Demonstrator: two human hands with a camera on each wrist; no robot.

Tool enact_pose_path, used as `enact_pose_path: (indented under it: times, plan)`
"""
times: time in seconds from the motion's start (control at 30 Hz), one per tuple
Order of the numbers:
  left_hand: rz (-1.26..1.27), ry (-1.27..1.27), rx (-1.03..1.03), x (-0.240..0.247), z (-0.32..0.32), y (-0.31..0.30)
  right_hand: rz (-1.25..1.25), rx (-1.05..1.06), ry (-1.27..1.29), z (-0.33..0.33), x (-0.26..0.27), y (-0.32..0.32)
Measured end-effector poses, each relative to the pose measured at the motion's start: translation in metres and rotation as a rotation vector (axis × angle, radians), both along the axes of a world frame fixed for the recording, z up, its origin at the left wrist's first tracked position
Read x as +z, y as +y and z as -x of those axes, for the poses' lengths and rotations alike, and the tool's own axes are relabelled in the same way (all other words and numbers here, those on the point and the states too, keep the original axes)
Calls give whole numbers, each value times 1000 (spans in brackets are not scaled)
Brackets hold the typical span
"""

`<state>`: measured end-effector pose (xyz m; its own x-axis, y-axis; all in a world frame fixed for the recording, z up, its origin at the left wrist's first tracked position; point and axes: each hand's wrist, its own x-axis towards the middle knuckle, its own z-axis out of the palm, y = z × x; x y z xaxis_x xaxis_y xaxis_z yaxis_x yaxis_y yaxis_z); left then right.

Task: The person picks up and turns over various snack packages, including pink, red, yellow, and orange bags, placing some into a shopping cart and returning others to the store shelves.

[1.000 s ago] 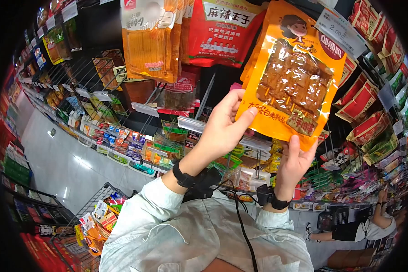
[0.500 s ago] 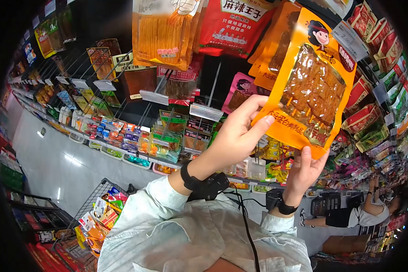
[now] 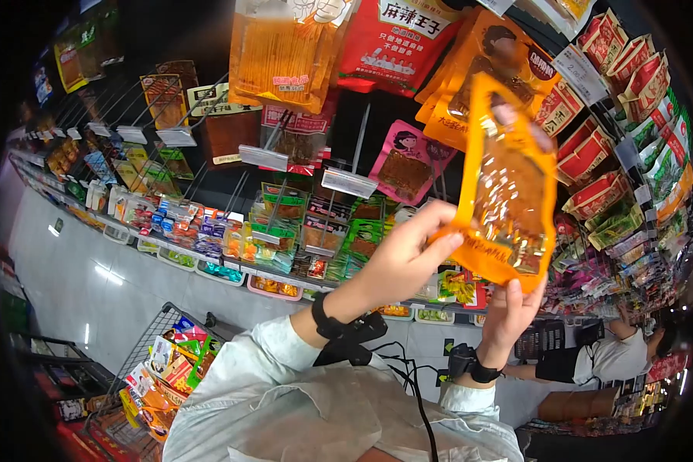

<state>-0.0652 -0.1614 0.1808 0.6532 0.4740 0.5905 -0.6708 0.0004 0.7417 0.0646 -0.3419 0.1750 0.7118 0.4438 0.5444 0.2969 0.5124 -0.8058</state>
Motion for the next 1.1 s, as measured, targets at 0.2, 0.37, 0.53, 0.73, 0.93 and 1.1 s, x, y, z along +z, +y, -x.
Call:
enact_pose_path:
  times: [0.2,0.37,0.53,0.73,0.93,1.1]
  plan:
    - [-342,259,229,-46,62,-48,153,328,251,-5,-42,-30]
    - [-557,151,457,-56,82,-110,156,540,362,-11,-69,-69]
    - [-635,344,526,-80,87,-177,418,650,441,-33,-113,-113]
    - [-436,771,567,-127,109,-260,858,669,515,-14,-194,-157]
    - [-165,1127,639,-172,170,-327,923,792,461,16,-205,-185]
    - [-76,1179,767,-177,191,-347,890,810,320,39,-185,-167]
